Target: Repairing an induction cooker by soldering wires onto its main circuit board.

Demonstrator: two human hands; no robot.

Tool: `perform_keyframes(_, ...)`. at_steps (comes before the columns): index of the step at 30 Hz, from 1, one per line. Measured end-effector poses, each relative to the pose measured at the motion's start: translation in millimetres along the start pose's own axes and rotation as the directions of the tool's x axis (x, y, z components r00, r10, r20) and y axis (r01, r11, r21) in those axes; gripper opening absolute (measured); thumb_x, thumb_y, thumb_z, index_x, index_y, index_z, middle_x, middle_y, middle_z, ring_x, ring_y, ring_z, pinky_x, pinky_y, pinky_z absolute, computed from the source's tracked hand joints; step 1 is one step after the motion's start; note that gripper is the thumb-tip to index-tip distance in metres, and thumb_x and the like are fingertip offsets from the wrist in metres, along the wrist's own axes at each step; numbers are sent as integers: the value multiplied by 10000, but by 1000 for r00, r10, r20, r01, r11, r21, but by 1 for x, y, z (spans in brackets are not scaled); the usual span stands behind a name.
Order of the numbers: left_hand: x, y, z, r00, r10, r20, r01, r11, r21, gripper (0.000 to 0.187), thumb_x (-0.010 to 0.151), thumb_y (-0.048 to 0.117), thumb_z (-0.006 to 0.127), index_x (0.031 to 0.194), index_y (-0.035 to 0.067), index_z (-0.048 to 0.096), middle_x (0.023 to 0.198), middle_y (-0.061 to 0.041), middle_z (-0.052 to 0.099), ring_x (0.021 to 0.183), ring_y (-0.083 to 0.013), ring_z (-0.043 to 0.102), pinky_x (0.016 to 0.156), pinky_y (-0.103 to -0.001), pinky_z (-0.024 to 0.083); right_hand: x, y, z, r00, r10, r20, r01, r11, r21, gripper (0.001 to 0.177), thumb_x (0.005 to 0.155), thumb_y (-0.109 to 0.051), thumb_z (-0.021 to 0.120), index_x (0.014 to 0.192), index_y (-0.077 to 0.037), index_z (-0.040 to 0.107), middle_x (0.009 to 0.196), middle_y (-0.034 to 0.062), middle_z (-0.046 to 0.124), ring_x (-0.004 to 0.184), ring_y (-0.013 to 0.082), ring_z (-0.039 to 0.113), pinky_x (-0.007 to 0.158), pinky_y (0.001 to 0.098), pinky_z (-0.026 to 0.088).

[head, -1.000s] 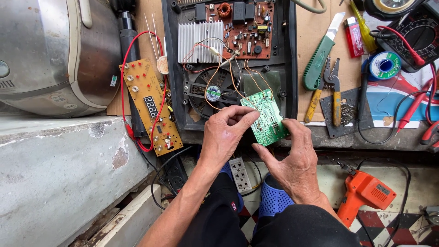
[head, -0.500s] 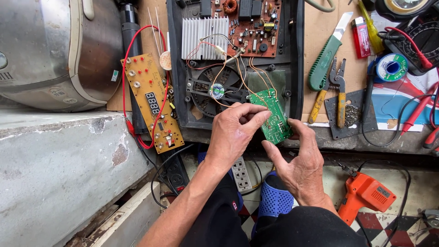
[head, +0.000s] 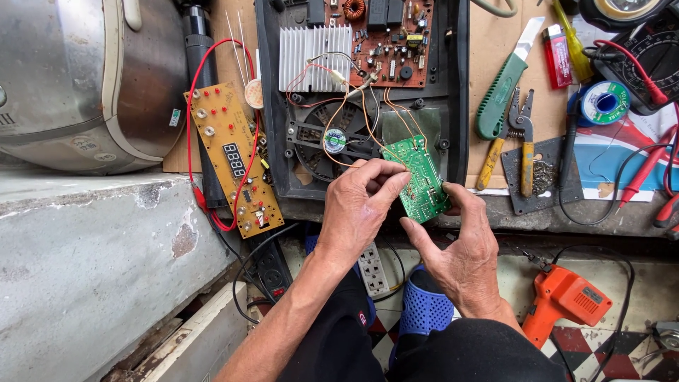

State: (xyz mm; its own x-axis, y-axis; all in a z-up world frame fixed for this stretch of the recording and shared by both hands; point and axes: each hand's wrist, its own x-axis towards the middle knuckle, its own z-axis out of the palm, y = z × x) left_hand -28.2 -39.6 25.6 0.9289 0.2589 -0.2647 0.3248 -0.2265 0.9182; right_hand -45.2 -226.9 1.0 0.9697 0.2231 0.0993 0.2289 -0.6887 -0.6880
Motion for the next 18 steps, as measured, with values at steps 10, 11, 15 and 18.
perform_keyframes(10, -2, -3, 2, 999, 15, -29, -15, 1000, -21, 127, 1009, 239, 739, 996, 140, 817, 1019, 17, 788, 848, -98, 726, 836, -270, 596, 0, 1, 2, 1000, -22, -5, 22, 1000, 6, 739, 892, -316, 939, 1460, 0, 588, 1381, 160, 681, 1140, 287, 698, 1013, 395, 580)
perform_keyframes(11, -2, -4, 2, 999, 12, -32, -13, 1000, -19, 124, 1009, 236, 736, 993, 141, 814, 1013, 19, 785, 841, -100, 724, 830, -272, 592, 0, 2, 2, 1000, -27, -6, 27, 1000, -4, 746, 890, -327, 942, 1459, 2, 589, 1379, 159, 679, 1154, 286, 699, 1015, 397, 581)
perform_keyframes(15, -5, -3, -7, 995, -96, 32, 97, 995, -27, 105, 1003, 221, 741, 1075, 182, 806, 992, 57, 815, 869, -66, 732, 829, -247, 618, 0, 3, 3, 998, -63, -5, 63, 998, -27, 752, 895, -356, 942, 1455, 4, 591, 1400, 178, 674, 1273, 326, 682, 1076, 437, 566)
perform_keyframes(18, -10, 1, -16, 979, -180, 92, 183, 983, -15, 212, 991, 195, 734, 1201, 170, 717, 996, 41, 763, 845, -77, 717, 824, -260, 609, -1, 5, 6, 995, -98, -25, 97, 995, -31, 784, 883, -323, 968, 1474, 19, 583, 1419, 187, 665, 1295, 333, 671, 1085, 433, 568)
